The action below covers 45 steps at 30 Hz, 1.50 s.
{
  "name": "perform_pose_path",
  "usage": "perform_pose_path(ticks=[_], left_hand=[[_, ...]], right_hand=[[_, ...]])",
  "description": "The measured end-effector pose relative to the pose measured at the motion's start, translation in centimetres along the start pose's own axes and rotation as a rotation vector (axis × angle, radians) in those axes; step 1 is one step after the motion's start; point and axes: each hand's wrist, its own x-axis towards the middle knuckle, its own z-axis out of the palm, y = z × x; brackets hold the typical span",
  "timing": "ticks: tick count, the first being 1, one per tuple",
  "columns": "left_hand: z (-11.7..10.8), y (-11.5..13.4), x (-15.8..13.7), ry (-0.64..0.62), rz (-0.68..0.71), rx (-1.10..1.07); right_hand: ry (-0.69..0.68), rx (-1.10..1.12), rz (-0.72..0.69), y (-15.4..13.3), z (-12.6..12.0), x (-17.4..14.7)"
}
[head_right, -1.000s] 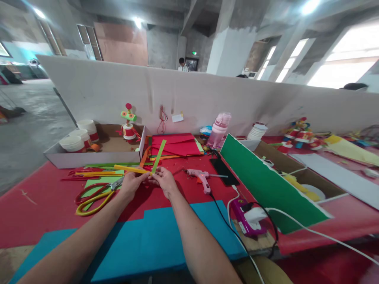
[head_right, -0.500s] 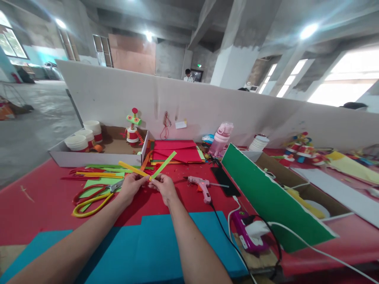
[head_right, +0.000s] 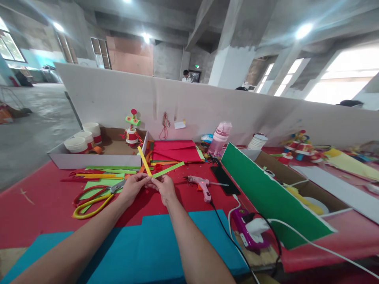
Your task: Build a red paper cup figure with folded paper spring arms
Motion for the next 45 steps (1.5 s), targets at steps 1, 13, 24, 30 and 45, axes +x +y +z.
perform_pose_path(ticks=[1, 13, 24, 30, 45], left_hand=[[0.0, 0.1, 0.0, 0.011, 0.000, -0.003], [0.5, -0.6, 0.2, 0.074, 0.043, 0.013], [0.5, -0.2, 0.0, 0.074, 0.032, 0.031], [0.7, 0.2, -0.2, 0.077, 0.039, 0.046], [0.3, 0.7, -0.2, 0.087, 0.064, -0.047]], right_hand=[[-0.010, -0.013, -0.007, 0.0, 0.0, 0.0], [0.025, -0.191, -0.115, 0.4, 0.5, 0.1], [0.054, -0.193, -0.122, 0.2, 0.8, -0.1], [0.068, -0.220, -0.144, 0.4, 0.6, 0.0], [0.037, -0.151, -0.067, 0.1, -0.2, 0.1]])
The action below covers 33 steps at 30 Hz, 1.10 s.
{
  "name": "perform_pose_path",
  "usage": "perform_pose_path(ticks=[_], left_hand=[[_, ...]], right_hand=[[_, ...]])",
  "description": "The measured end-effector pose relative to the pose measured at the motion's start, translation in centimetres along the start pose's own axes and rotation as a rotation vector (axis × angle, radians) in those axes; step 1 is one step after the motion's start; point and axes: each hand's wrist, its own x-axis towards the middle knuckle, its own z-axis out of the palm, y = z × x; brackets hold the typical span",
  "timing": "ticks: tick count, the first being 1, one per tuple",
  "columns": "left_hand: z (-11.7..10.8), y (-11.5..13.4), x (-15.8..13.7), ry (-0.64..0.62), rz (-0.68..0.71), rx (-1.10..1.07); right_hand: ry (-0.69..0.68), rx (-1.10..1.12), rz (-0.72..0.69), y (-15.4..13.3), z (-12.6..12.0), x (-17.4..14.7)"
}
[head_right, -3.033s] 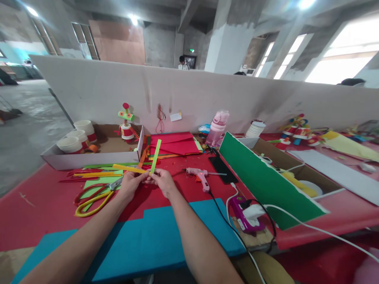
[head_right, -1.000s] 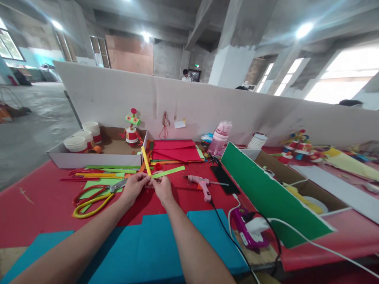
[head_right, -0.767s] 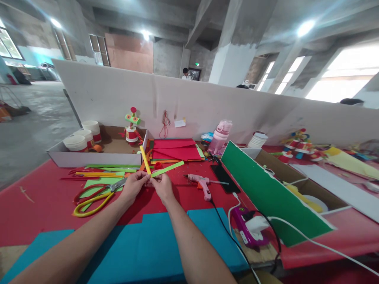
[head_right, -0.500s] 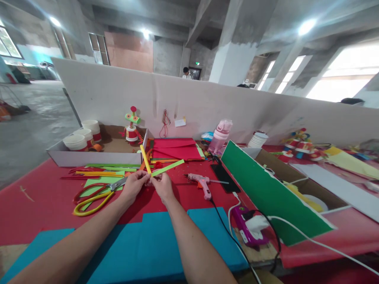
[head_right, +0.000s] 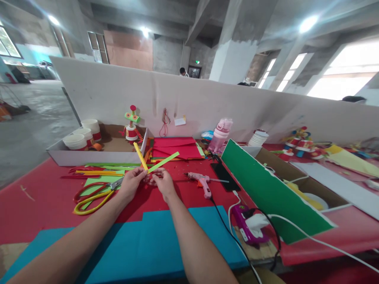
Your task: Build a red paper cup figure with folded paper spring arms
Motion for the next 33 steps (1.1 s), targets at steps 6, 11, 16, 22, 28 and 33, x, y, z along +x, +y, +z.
perform_pose_path(ticks=[6, 11, 16, 22, 28, 33], left_hand=[[0.3, 0.2, -0.2, -0.070, -0.043, -0.030], [0.2, 0.0, -0.2, -0.119, -0.056, -0.010], [0.1, 0.1, -0.1, -0.104, -0.062, 0.003], [0.1, -0.3, -0.1, -0.092, -0.045, -0.052], [-0.1, -0.9, 0.2, -0.095, -0.088, -0.077], [-0.1, -0.6, 0.1, -0.111, -0.125, -0.148]], right_hand=[[-0.002, 0.107, 0.087, 0.0, -0.3, 0.1], [-0.028, 0.137, 0.115, -0.5, -0.1, -0.3], [-0.076, 0.160, 0.109, -1.0, 0.0, -0.6], [-0.082, 0.114, 0.112, -0.9, -0.1, -0.5], [-0.078, 0.104, 0.096, -0.8, -0.1, -0.4], [-0.029, 0.040, 0.038, -0.6, 0.1, -0.2]])
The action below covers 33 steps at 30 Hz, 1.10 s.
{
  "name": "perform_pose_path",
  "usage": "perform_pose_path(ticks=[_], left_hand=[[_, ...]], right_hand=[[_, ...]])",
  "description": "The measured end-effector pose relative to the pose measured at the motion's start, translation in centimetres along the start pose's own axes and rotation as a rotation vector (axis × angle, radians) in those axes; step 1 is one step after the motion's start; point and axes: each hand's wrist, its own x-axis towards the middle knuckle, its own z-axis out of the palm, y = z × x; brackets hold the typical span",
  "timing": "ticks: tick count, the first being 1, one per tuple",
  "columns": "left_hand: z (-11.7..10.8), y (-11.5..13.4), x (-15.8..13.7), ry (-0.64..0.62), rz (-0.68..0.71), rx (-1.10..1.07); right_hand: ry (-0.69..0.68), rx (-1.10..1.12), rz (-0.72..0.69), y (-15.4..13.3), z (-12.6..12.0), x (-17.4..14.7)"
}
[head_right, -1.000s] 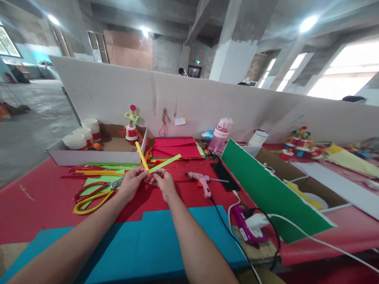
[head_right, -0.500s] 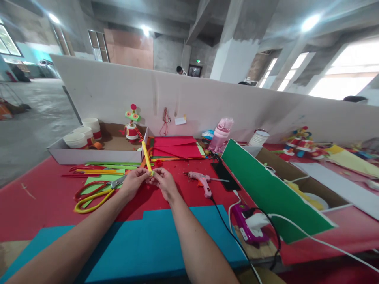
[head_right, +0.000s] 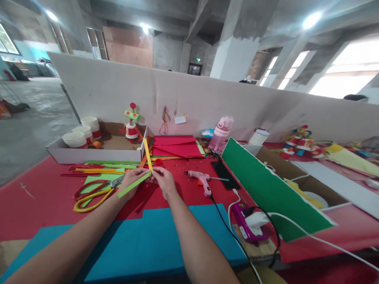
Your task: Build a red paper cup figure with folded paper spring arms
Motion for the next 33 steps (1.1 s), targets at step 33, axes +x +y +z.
perform_pose_path(ticks=[33], left_hand=[[0.5, 1.2, -0.8, 0.112, 0.017, 0.272]], right_hand=[[0.015, 0.009, 0.015, 0.3, -0.2, 0.2]])
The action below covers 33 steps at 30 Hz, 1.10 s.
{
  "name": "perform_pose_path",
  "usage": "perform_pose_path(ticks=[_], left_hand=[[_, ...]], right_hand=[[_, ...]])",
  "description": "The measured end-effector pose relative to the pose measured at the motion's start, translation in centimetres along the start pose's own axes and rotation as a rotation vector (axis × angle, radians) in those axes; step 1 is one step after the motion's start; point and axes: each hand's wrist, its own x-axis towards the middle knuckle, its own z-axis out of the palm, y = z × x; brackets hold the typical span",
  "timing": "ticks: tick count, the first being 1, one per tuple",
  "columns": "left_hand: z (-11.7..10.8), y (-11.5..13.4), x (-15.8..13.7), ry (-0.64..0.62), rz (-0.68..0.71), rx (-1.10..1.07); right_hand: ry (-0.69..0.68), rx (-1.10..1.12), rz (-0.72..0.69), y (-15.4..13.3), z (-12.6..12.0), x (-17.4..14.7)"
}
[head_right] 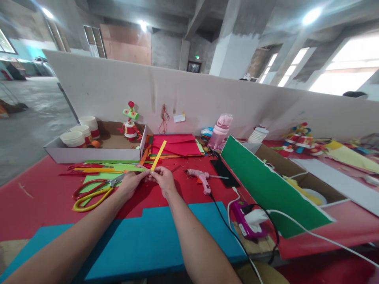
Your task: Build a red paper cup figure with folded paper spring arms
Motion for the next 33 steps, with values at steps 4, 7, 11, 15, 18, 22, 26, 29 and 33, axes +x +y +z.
perform_pose_path(ticks=[4, 7, 11, 15, 18, 22, 26, 29, 33], left_hand=[[-0.1, -0.8, 0.6, -0.068, 0.047, -0.108], [-0.2, -1.1, 0.8, -0.113, 0.048, -0.101], [-0.2, -1.2, 0.9, -0.124, 0.044, -0.100], [-0.3, -1.2, 0.9, -0.106, 0.049, -0.080], [-0.3, -1.4, 1.0, -0.097, 0.075, -0.045], [-0.2, -1.5, 1.0, -0.095, 0.083, -0.049], [-0.2, -1.2, 0.8, -0.087, 0.069, -0.036], [-0.2, -1.1, 0.7, -0.050, 0.067, -0.017], [-0.2, -1.2, 0.8, -0.050, 0.085, -0.012]], right_hand=[[-0.021, 0.066, -0.033, 0.2, 0.1, 0.0], [-0.034, 0.071, -0.034, 0.2, 0.1, 0.0], [-0.022, 0.056, -0.031, 0.1, 0.2, 0.0], [-0.006, 0.017, -0.010, 0.0, 0.1, 0.0], [0.025, 0.012, 0.007, 0.1, 0.2, 0.1], [0.017, 0.029, -0.003, 0.0, 0.3, -0.1], [-0.001, 0.023, -0.047, -0.1, 0.3, -0.3], [0.028, -0.008, -0.049, -0.1, 0.2, -0.3], [0.040, 0.002, -0.061, -0.1, 0.1, -0.3]])
